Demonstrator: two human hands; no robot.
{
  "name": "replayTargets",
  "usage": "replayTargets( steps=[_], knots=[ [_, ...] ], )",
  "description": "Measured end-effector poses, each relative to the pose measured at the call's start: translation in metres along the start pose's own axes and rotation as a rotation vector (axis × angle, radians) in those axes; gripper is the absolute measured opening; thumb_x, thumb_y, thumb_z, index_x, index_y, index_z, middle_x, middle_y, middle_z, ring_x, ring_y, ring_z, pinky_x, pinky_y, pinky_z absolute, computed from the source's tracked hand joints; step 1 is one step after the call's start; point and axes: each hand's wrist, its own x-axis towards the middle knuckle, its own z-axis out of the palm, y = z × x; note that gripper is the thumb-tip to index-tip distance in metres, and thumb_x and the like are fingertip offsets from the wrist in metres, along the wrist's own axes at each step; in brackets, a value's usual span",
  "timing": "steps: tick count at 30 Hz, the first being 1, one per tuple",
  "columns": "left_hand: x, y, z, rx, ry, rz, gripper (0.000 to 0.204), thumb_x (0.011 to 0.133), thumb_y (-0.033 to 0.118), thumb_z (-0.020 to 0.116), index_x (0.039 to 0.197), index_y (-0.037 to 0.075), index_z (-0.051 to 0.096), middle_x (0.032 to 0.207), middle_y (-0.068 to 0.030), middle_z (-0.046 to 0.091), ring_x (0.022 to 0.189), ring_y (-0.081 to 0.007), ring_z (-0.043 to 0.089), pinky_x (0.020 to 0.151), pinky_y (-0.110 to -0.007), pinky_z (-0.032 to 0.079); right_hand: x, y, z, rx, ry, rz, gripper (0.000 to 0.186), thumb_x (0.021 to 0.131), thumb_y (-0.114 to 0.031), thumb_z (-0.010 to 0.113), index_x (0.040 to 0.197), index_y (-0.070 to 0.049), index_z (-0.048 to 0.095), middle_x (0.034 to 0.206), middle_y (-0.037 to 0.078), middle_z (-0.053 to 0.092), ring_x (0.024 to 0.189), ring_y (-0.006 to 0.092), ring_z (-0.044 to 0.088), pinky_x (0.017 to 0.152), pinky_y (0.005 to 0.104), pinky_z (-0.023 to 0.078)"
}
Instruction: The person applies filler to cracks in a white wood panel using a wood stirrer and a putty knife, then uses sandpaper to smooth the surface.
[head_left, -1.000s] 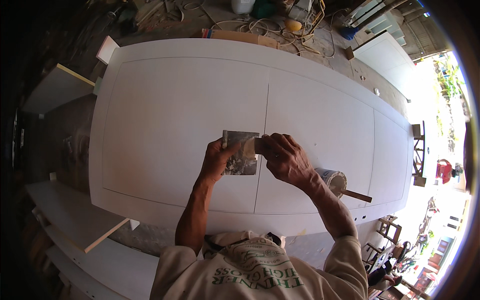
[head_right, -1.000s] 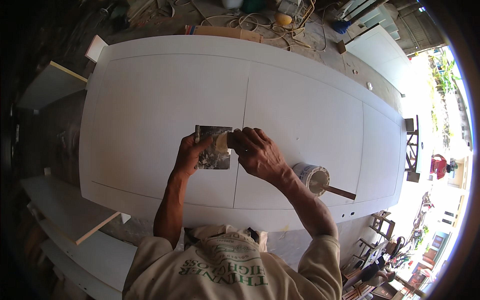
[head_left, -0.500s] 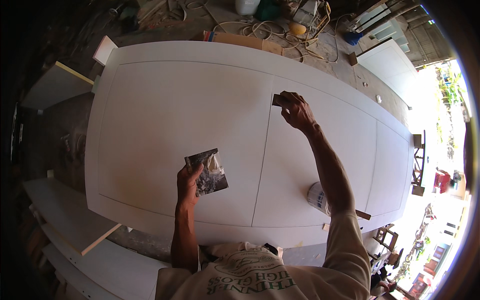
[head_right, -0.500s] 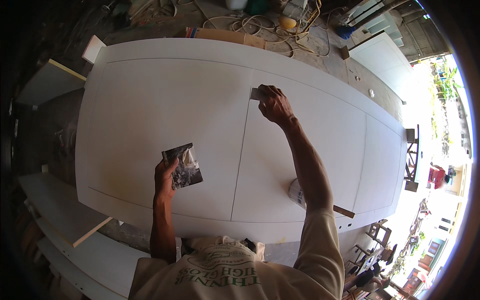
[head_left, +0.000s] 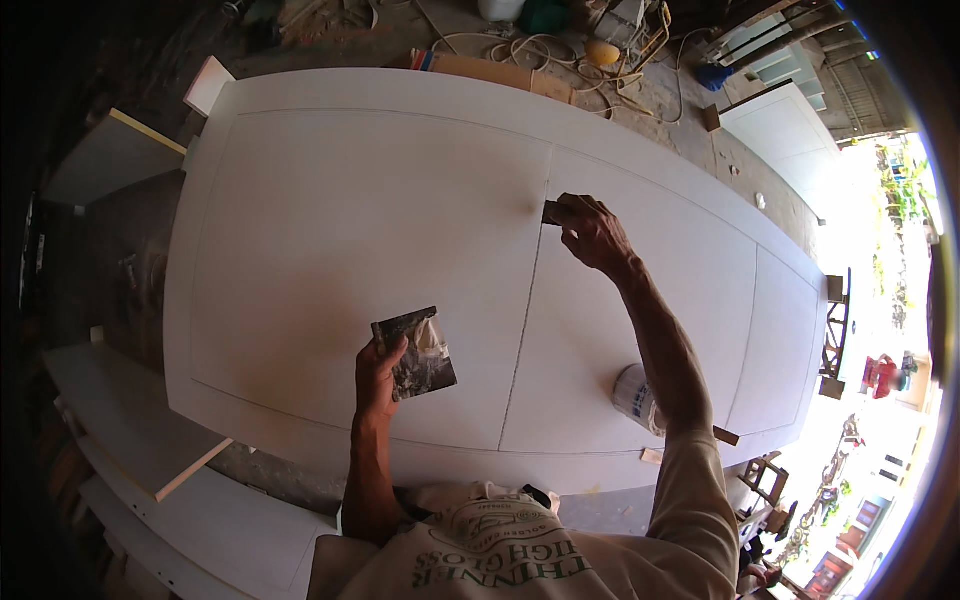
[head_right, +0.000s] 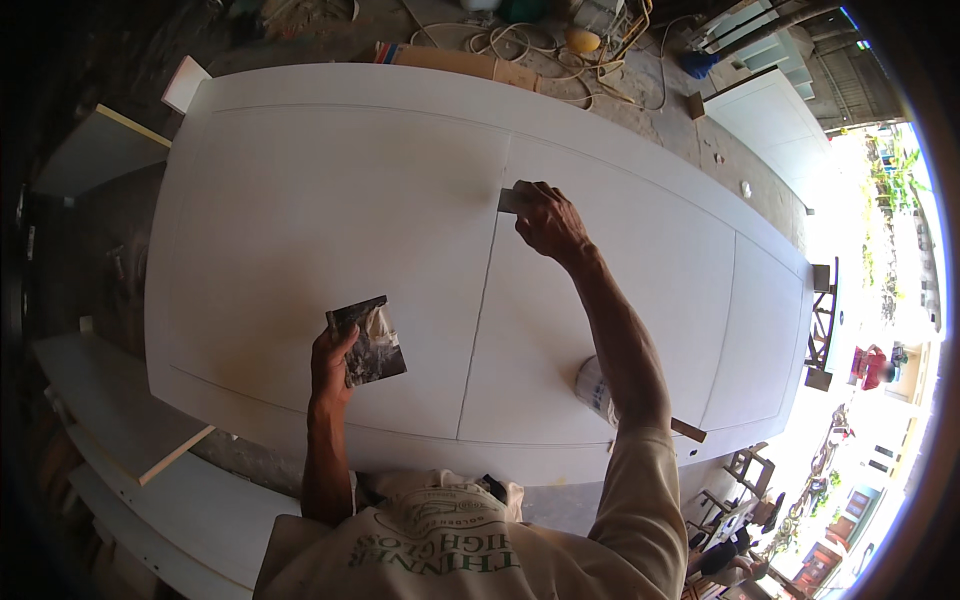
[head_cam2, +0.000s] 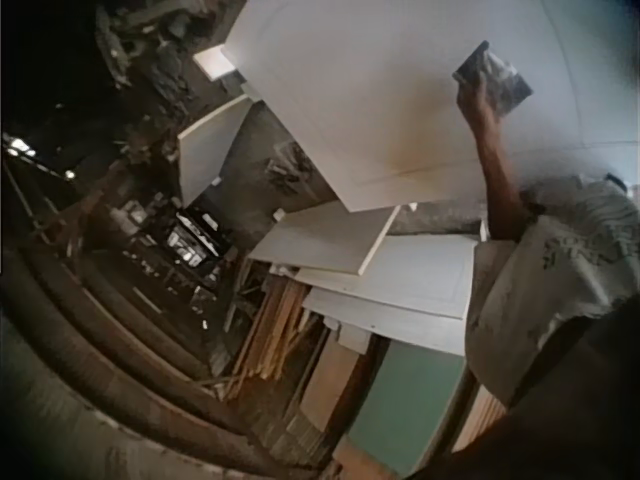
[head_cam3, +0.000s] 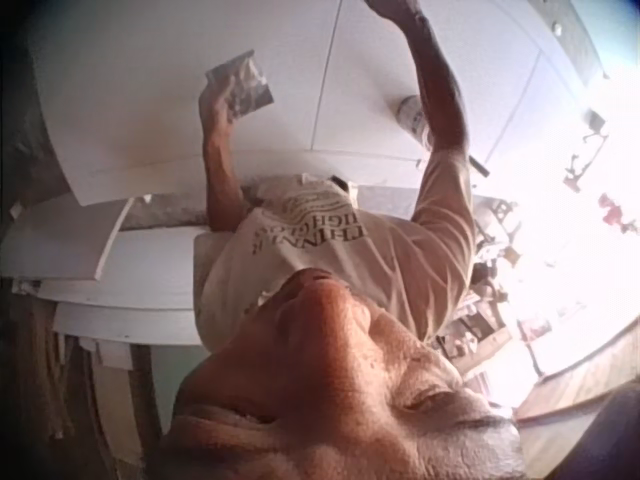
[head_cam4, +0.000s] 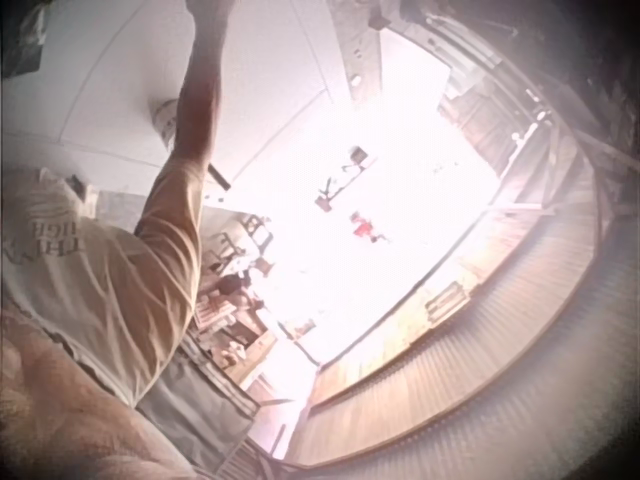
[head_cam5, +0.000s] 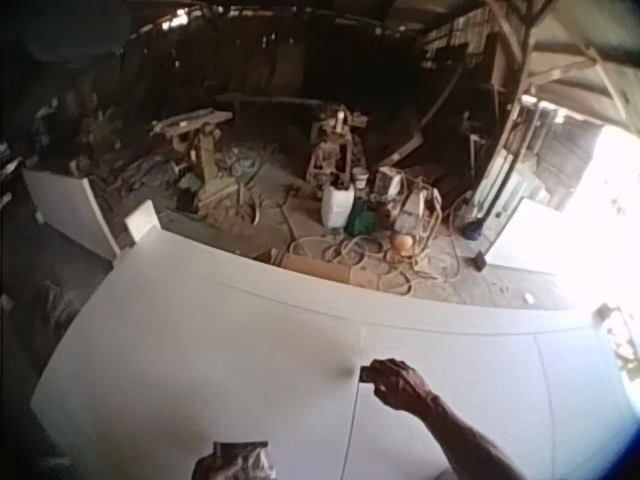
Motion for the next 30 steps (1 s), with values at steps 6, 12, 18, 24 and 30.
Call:
replayTargets(
  steps=[6, 12, 18, 24, 30],
  knots=[
    [-0.002, 0.001, 0.002, 0.027, -0.005, 0.020, 0.029, 0.096, 0.015, 0.073, 0.121, -0.001, 0.070, 0.107, -0.0058, 0.074, 0.094, -0.0154, 0.072, 0.086, -0.035, 0.059, -0.014, -0.012, 0.006, -0.110, -0.059, 0.008, 0.033, 0.076, -0.004, 0.076, 0.109, -0.009, 0.072, 0.121, 0.007, 0.066, 0.110, 0.0281, 0.065, 0.095, 0.0434, 0.056],
    [-0.005, -0.002, -0.003, 0.010, 0.006, -0.003, 0.030, 0.095, 0.015, 0.074, 0.121, 0.000, 0.070, 0.109, -0.0062, 0.074, 0.095, -0.0169, 0.072, 0.087, -0.035, 0.059, -0.031, -0.036, -0.001, 0.038, 0.033, -0.091, 0.030, 0.075, -0.002, 0.076, 0.104, -0.009, 0.074, 0.117, 0.007, 0.064, 0.105, 0.0259, 0.064, 0.089, 0.0410, 0.056],
    [-0.014, -0.002, -0.006, 0.013, -0.009, -0.019, 0.028, 0.095, 0.016, 0.074, 0.119, 0.001, 0.071, 0.108, -0.0054, 0.074, 0.098, -0.0155, 0.071, 0.089, -0.035, 0.058, -0.044, -0.062, -0.006, -0.078, -0.093, -0.002, 0.033, 0.075, -0.002, 0.075, 0.108, -0.006, 0.074, 0.118, 0.007, 0.063, 0.107, 0.0258, 0.064, 0.091, 0.0407, 0.056],
    [-0.012, -0.003, -0.005, 0.008, -0.016, -0.031, 0.028, 0.096, 0.017, 0.074, 0.118, 0.000, 0.071, 0.106, -0.0052, 0.074, 0.094, -0.0159, 0.072, 0.085, -0.035, 0.059, -0.070, -0.086, 0.001, -0.033, -0.081, -0.035, 0.030, 0.076, -0.004, 0.073, 0.105, -0.007, 0.076, 0.117, 0.006, 0.064, 0.105, 0.0250, 0.064, 0.092, 0.0394, 0.056],
    [-0.017, 0.001, -0.005, -0.007, -0.040, -0.041, 0.030, 0.096, 0.019, 0.075, 0.119, -0.001, 0.070, 0.105, -0.0056, 0.074, 0.091, -0.0160, 0.072, 0.083, -0.035, 0.062, -0.041, -0.075, -0.006, -0.053, -0.023, 0.005, 0.019, 0.082, -0.008, 0.074, 0.101, -0.007, 0.077, 0.103, 0.008, 0.068, 0.094, 0.0276, 0.064, 0.083, 0.0402, 0.057]
  ],
)
